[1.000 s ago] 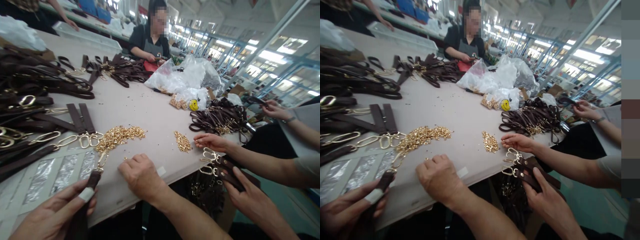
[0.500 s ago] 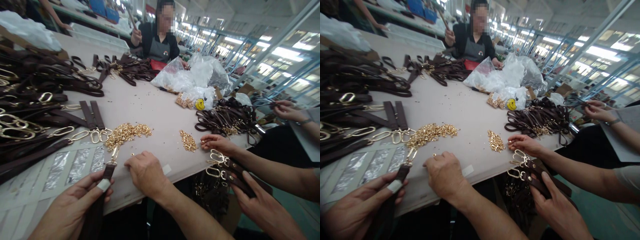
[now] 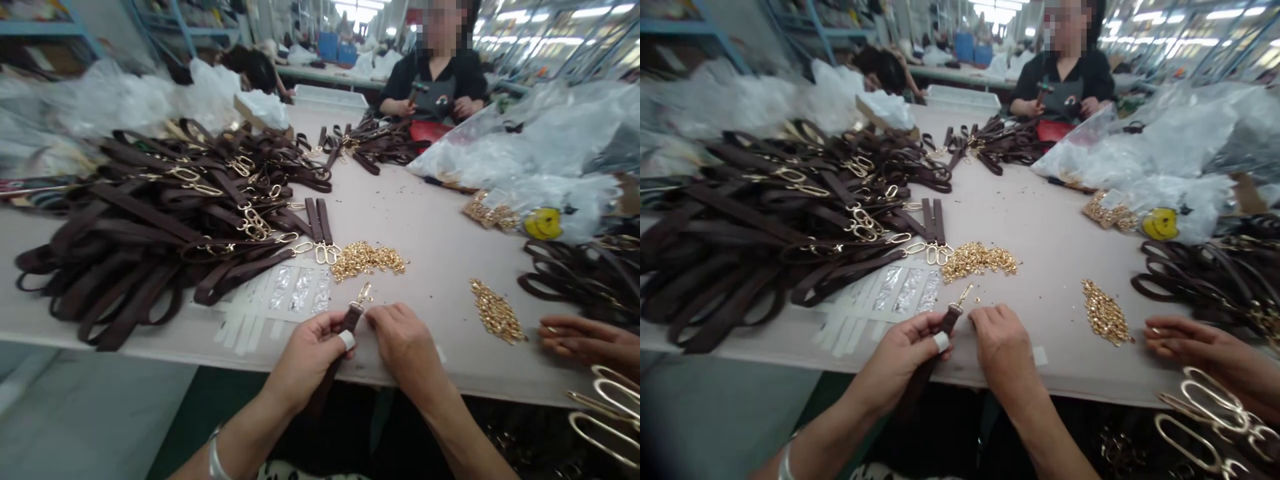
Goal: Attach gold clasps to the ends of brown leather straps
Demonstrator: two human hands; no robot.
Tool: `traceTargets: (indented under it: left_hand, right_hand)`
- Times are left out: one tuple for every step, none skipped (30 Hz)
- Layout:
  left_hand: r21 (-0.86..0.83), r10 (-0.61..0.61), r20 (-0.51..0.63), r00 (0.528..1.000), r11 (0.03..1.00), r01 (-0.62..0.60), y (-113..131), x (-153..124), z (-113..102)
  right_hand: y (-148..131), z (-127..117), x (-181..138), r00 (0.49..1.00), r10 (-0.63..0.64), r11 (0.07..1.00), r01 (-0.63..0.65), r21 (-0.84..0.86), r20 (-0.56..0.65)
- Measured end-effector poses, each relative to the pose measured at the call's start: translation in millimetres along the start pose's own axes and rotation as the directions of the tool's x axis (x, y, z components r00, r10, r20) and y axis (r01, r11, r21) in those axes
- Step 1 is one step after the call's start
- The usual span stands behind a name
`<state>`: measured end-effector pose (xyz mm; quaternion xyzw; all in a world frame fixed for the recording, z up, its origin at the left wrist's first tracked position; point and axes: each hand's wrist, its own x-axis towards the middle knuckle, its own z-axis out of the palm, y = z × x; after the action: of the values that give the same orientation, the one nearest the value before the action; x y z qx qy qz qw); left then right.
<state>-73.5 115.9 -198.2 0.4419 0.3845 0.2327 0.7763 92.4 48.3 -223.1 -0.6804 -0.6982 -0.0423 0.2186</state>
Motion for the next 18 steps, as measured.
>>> traceTargets:
  left_hand:
    - [-0.006,0.010,0.002,1.000,1.000,-0.010,-1.3,-0.8,-0.9]
    - [-0.010,0.017,0.004,1.000,1.000,-0.017,-2.4,-1.8,-1.5]
    - [-0.019,0.016,0.003,1.000,1.000,-0.016,-3.3,-2.9,-1.9]
    - [-0.034,0.008,0.001,1.000,0.999,-0.008,-3.8,-3.8,-2.0]
    - [-0.052,-0.003,0.001,1.000,0.999,0.004,-4.0,-4.5,-2.1]
    - [-0.067,-0.018,0.007,1.000,0.998,0.018,-3.6,-4.9,-2.1]
    - [-0.079,-0.031,0.018,0.999,0.996,0.032,-2.8,-5.1,-2.1]
    - [-0.087,-0.040,0.026,0.999,0.995,0.042,-1.6,-5.5,-2.0]
    - [-0.089,-0.046,0.034,0.998,0.995,0.049,-0.1,-6.2,-1.7]
    - [-0.085,-0.049,0.035,0.998,0.995,0.052,1.5,-7.4,-1.4]
    - [-0.076,-0.052,0.026,0.998,0.996,0.054,3.0,-9.0,-1.3]
    - [-0.060,-0.057,0.001,0.998,0.997,0.057,4.0,-10.5,-1.7]
    - [-0.037,-0.063,-0.031,0.998,0.997,0.062,4.1,-11.4,-3.0]
    - [-0.008,-0.074,-0.070,0.995,0.997,0.074,3.3,-11.3,-5.2]
    - [0.023,-0.084,-0.120,0.989,0.996,0.088,1.6,-9.9,-7.9]
    - [0.041,-0.096,-0.153,0.983,0.994,0.104,-0.9,-7.5,-10.9]
    - [0.071,-0.084,-0.197,0.977,0.993,0.099,-3.6,-4.6,-13.6]
    - [0.113,-0.055,-0.242,0.969,0.990,0.084,-6.3,-2.0,-15.6]
  right_hand:
    - [-2.3,-1.4,0.4,1.000,0.012,1.000,-0.011,-0.025,0.014]
    - [-4.8,-3.2,1.1,0.999,0.025,0.998,-0.023,-0.050,0.035]
    - [-7.1,-4.9,1.9,0.998,0.038,0.997,-0.033,-0.075,0.059]
    - [-8.8,-6.4,2.9,0.995,0.051,0.994,-0.043,-0.101,0.084]
    - [-9.9,-7.2,4.0,0.992,0.064,0.991,-0.051,-0.125,0.105]
    - [-10.1,-7.5,5.0,0.990,0.073,0.988,-0.055,-0.142,0.119]
    - [-9.5,-7.1,6.0,0.989,0.078,0.986,-0.058,-0.153,0.126]
    - [-8.6,-6.6,6.6,0.988,0.077,0.986,-0.056,-0.156,0.133]
    - [-7.4,-6.0,6.9,0.988,0.072,0.987,-0.051,-0.153,0.139]
    - [-6.4,-5.9,6.7,0.988,0.066,0.988,-0.045,-0.145,0.142]
    - [-5.6,-6.3,6.2,0.988,0.058,0.990,-0.038,-0.137,0.143]
    - [-4.9,-7.1,5.6,0.989,0.049,0.991,-0.030,-0.134,0.142]
    - [-4.3,-8.2,5.2,0.989,0.037,0.991,-0.017,-0.136,0.146]
    - [-3.4,-9.3,5.2,0.988,0.023,0.990,-0.001,-0.144,0.152]
    - [-2.4,-10.3,5.6,0.987,0.009,0.987,0.017,-0.158,0.163]
    - [-1.2,-11.1,6.6,0.984,-0.001,0.984,0.033,-0.175,0.179]
    - [-0.1,-11.9,7.8,0.980,-0.002,0.980,0.041,-0.194,0.197]
    - [0.7,-12.6,9.0,0.977,0.005,0.977,0.040,-0.211,0.212]
